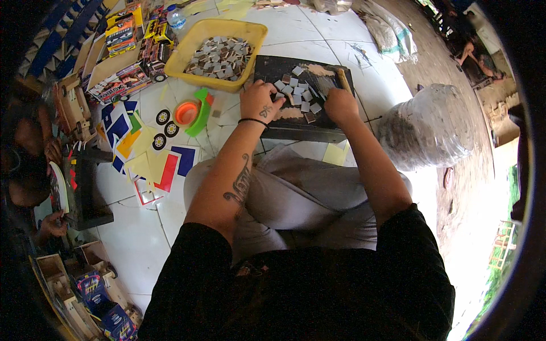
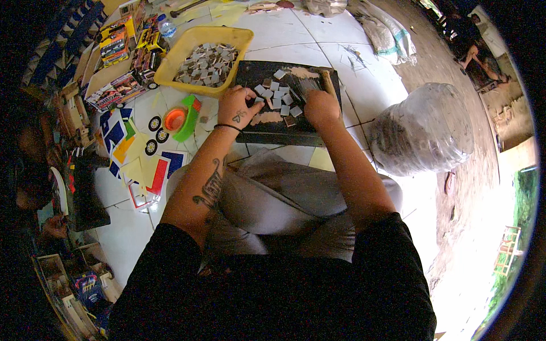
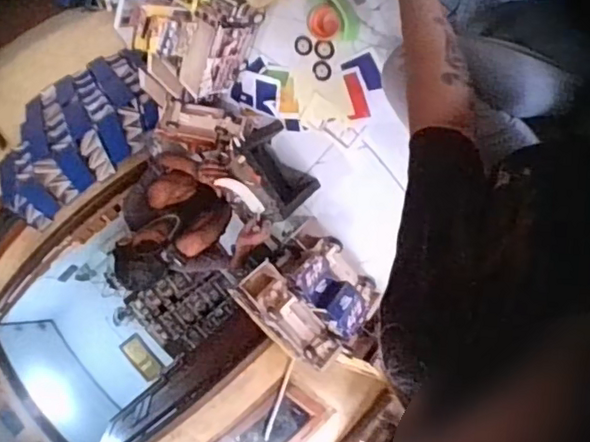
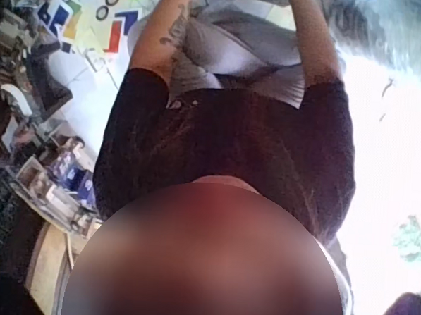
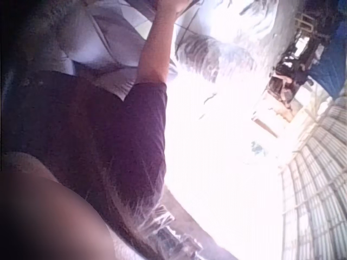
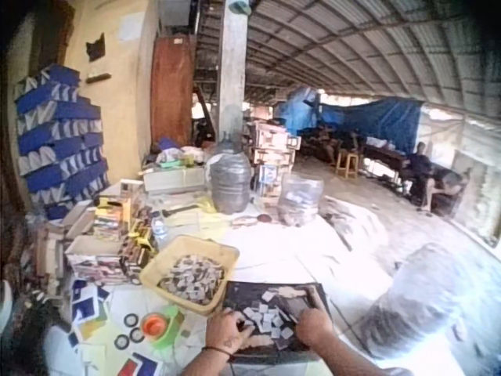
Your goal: The person sits on the floor and repeatedly places small white square tiles on a black board, then strikes them with a hammer. The person adjusts the tiles between strikes and continues the process for the duration of the clip.
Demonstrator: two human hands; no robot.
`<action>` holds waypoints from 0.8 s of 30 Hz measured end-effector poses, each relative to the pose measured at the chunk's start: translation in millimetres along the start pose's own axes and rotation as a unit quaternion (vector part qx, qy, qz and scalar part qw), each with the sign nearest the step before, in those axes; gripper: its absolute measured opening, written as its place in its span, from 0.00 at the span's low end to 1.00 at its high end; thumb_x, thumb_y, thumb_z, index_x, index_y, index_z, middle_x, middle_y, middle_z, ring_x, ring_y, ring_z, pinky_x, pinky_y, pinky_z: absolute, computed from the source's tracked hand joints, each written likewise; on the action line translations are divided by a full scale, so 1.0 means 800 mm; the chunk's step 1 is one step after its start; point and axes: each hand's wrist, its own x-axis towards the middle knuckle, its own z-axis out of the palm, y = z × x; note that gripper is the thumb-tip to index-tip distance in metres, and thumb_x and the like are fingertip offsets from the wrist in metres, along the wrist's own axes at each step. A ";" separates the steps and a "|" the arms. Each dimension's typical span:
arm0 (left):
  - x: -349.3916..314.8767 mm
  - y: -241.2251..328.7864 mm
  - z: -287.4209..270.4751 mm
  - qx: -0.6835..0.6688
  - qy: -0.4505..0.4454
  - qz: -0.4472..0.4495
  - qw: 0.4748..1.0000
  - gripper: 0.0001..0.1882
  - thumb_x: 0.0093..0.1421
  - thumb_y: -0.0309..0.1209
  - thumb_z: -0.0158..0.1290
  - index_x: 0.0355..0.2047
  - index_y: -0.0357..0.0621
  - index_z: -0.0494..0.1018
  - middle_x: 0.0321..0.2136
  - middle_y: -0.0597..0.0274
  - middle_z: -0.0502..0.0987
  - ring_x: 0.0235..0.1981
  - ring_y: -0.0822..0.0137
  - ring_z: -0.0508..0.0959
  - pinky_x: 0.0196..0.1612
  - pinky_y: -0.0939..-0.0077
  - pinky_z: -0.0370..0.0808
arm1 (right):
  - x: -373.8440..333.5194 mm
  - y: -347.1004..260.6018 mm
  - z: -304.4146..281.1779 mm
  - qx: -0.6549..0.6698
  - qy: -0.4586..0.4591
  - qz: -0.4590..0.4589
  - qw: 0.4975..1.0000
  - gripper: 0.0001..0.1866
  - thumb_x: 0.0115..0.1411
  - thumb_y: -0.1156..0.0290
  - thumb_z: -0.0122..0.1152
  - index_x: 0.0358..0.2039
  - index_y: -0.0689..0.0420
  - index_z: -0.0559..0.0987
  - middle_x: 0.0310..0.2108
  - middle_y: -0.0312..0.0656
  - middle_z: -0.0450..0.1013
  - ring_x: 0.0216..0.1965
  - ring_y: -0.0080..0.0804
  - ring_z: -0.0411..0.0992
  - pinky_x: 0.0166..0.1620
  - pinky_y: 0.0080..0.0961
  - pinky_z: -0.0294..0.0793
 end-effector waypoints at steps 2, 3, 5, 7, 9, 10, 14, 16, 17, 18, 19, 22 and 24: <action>0.000 -0.008 0.003 -0.009 0.049 0.049 0.998 0.13 0.45 0.35 0.61 0.30 0.44 0.75 0.29 0.58 0.75 0.35 0.56 0.74 0.39 0.65 0.70 | -0.001 0.002 0.002 -0.005 0.005 -0.018 1.000 0.09 0.50 0.71 0.51 0.29 0.60 0.78 0.32 0.53 0.75 0.36 0.45 0.75 0.41 0.38 0.74; 0.000 -0.010 0.005 -0.013 0.074 0.075 0.994 0.12 0.45 0.32 0.61 0.31 0.42 0.75 0.27 0.57 0.76 0.31 0.56 0.76 0.36 0.66 0.72 | 0.000 0.003 0.003 -0.012 0.008 -0.025 1.000 0.09 0.50 0.71 0.51 0.28 0.60 0.78 0.32 0.53 0.75 0.36 0.45 0.75 0.41 0.38 0.74; 0.002 -0.011 0.009 -0.078 0.040 0.041 0.995 0.13 0.46 0.29 0.60 0.32 0.42 0.74 0.26 0.56 0.76 0.30 0.56 0.76 0.35 0.67 0.72 | 0.005 0.005 0.006 -0.029 0.002 -0.032 0.999 0.09 0.50 0.71 0.52 0.28 0.59 0.78 0.32 0.54 0.75 0.37 0.45 0.75 0.41 0.38 0.74; 0.003 -0.011 0.012 -0.120 0.028 0.020 0.992 0.14 0.47 0.26 0.58 0.36 0.41 0.72 0.25 0.55 0.76 0.28 0.57 0.77 0.34 0.69 0.73 | 0.014 0.005 0.007 -0.048 -0.006 -0.041 0.998 0.09 0.49 0.70 0.53 0.28 0.59 0.78 0.32 0.53 0.75 0.36 0.45 0.75 0.40 0.38 0.74; 0.004 -0.016 0.009 -0.144 0.053 -0.010 0.988 0.13 0.48 0.26 0.57 0.36 0.42 0.73 0.25 0.54 0.76 0.28 0.59 0.77 0.34 0.69 0.73 | 0.020 0.005 0.004 -0.072 -0.010 -0.056 0.996 0.09 0.49 0.68 0.54 0.28 0.59 0.78 0.32 0.52 0.75 0.35 0.45 0.75 0.40 0.38 0.75; 0.007 -0.021 0.005 -0.158 0.064 -0.017 0.985 0.13 0.48 0.26 0.57 0.36 0.42 0.73 0.25 0.54 0.76 0.28 0.60 0.77 0.34 0.69 0.73 | 0.022 0.005 0.001 -0.084 -0.007 -0.068 0.994 0.10 0.49 0.68 0.55 0.28 0.60 0.78 0.32 0.52 0.75 0.35 0.45 0.75 0.40 0.38 0.75; 0.018 -0.066 -0.024 -0.094 0.211 -0.071 0.970 0.06 0.48 0.29 0.57 0.27 0.43 0.76 0.27 0.55 0.77 0.30 0.57 0.77 0.34 0.68 0.74 | 0.010 0.011 -0.015 0.033 0.032 0.011 0.999 0.09 0.48 0.68 0.56 0.26 0.60 0.77 0.29 0.52 0.75 0.32 0.46 0.75 0.36 0.38 0.74; 0.023 -0.082 -0.024 -0.058 0.248 -0.049 0.966 0.06 0.49 0.31 0.57 0.27 0.45 0.76 0.27 0.57 0.77 0.30 0.57 0.77 0.41 0.65 0.72 | -0.007 0.018 -0.023 0.117 0.070 -0.007 0.991 0.08 0.47 0.69 0.57 0.26 0.61 0.76 0.26 0.51 0.75 0.28 0.43 0.75 0.33 0.35 0.73; 0.024 -0.088 -0.021 -0.040 0.261 -0.057 0.963 0.05 0.49 0.31 0.56 0.27 0.46 0.76 0.27 0.58 0.77 0.30 0.57 0.76 0.45 0.63 0.70 | -0.017 0.022 -0.025 0.161 0.104 -0.032 0.981 0.08 0.47 0.70 0.57 0.26 0.62 0.76 0.25 0.50 0.75 0.27 0.41 0.75 0.32 0.34 0.73; 0.025 -0.091 -0.017 -0.019 0.281 -0.032 0.959 0.05 0.50 0.32 0.56 0.27 0.47 0.76 0.27 0.59 0.77 0.31 0.57 0.76 0.49 0.60 0.66 | -0.026 0.024 -0.026 0.219 0.094 -0.021 0.971 0.08 0.46 0.70 0.59 0.26 0.61 0.76 0.24 0.50 0.75 0.26 0.40 0.75 0.32 0.33 0.73; 0.026 -0.091 -0.011 0.002 0.289 -0.025 0.957 0.05 0.50 0.32 0.56 0.27 0.47 0.76 0.27 0.60 0.77 0.31 0.57 0.76 0.53 0.57 0.62 | -0.036 0.028 -0.026 0.279 0.101 -0.025 0.955 0.09 0.45 0.70 0.60 0.26 0.61 0.76 0.22 0.49 0.74 0.26 0.39 0.74 0.33 0.32 0.73; 0.025 -0.091 -0.002 0.024 0.266 -0.037 0.963 0.04 0.50 0.31 0.54 0.26 0.46 0.75 0.27 0.60 0.76 0.33 0.57 0.75 0.59 0.51 0.55 | -0.055 0.036 -0.020 0.471 0.097 -0.019 0.877 0.06 0.47 0.75 0.59 0.27 0.63 0.76 0.23 0.41 0.74 0.24 0.28 0.71 0.32 0.25 0.71; 0.022 -0.088 -0.003 0.031 0.230 -0.061 0.971 0.04 0.50 0.31 0.54 0.25 0.45 0.75 0.27 0.60 0.76 0.34 0.57 0.75 0.60 0.49 0.51 | -0.061 0.039 -0.015 0.600 0.076 0.001 0.797 0.05 0.49 0.77 0.57 0.28 0.63 0.76 0.25 0.38 0.74 0.26 0.24 0.70 0.33 0.23 0.70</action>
